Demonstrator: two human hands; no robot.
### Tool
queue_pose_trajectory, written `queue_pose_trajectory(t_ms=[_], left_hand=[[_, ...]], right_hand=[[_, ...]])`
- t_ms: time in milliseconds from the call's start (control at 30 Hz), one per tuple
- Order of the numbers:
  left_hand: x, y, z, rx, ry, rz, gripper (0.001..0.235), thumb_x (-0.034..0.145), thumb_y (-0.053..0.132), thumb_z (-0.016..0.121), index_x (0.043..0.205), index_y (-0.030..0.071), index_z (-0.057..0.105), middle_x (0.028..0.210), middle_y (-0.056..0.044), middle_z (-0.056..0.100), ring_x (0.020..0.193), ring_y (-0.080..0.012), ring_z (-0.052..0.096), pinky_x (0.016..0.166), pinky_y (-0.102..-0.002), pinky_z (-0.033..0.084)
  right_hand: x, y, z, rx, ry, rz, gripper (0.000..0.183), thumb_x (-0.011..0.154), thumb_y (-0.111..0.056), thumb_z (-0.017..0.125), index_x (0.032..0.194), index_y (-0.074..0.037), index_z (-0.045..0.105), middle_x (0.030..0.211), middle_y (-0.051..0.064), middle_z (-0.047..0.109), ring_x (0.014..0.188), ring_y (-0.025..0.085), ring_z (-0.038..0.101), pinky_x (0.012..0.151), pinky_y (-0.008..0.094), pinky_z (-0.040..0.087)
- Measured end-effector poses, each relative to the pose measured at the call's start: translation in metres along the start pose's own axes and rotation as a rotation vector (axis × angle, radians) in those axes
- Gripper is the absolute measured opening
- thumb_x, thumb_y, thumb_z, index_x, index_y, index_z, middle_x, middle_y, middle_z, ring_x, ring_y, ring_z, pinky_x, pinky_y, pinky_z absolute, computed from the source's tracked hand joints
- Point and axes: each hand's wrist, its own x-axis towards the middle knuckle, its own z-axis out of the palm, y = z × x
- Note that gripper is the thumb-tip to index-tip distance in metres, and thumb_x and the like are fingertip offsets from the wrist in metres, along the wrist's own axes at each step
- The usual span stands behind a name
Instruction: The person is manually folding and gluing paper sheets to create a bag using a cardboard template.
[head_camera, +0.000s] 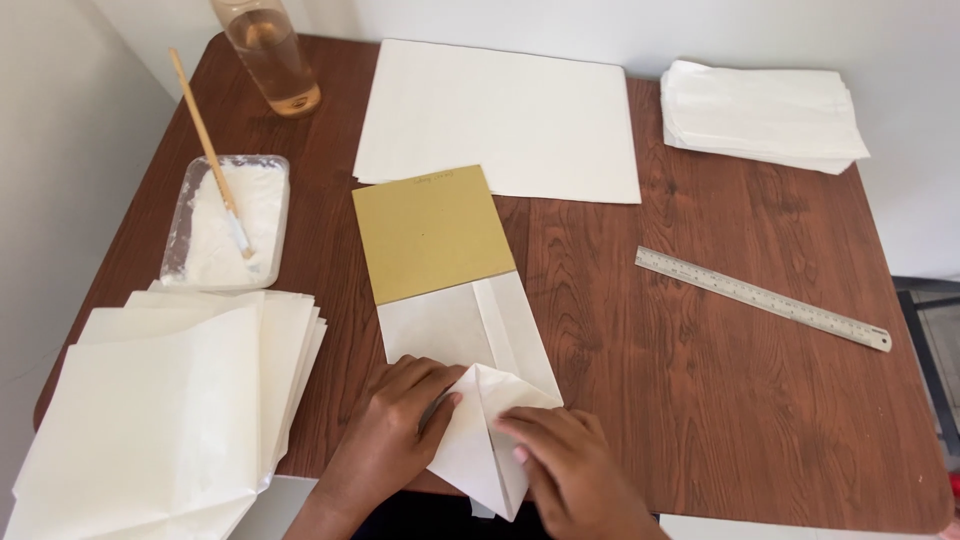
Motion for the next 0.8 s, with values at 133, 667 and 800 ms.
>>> queue_pose_trajectory(t_ms=[133, 667, 800], left_hand=[[-0.001, -0.004, 0.0, -0.121, 0.054, 0.037, 0.011, 0.096, 0.008, 0.064, 0.104, 0.004, 0.072, 0.094, -0.004, 0.07, 0.087, -0.0211, 0.063, 0.08, -0.034, 0.051], [-0.006, -0.016, -0.005, -0.261, 0.057, 0.008, 0.015, 0.093, 0.001, 0.068, 0.106, 0.006, 0.074, 0.095, -0.005, 0.072, 0.086, -0.0193, 0.069, 0.079, -0.031, 0.055], [-0.006, -0.019, -0.004, -0.288, 0.076, 0.023, 0.014, 0.092, 0.001, 0.07, 0.102, 0.008, 0.075, 0.092, -0.003, 0.072, 0.082, -0.0178, 0.069, 0.078, -0.029, 0.053]], right_hand=[[0.022, 0.013, -0.016, 0.197, 0.111, 0.054, 0.024, 0.091, -0.002, 0.061, 0.112, -0.009, 0.069, 0.114, 0.005, 0.073, 0.094, 0.015, 0.073, 0.081, 0.026, 0.059], [0.053, 0.022, 0.002, 0.048, 0.169, 0.023, 0.019, 0.087, -0.025, 0.073, 0.105, -0.023, 0.08, 0.1, -0.008, 0.071, 0.051, 0.005, 0.057, 0.044, 0.02, 0.046], [0.054, 0.026, 0.004, 0.121, 0.178, 0.062, 0.016, 0.089, -0.026, 0.072, 0.099, -0.021, 0.083, 0.094, -0.007, 0.072, 0.064, 0.006, 0.064, 0.05, 0.02, 0.048]])
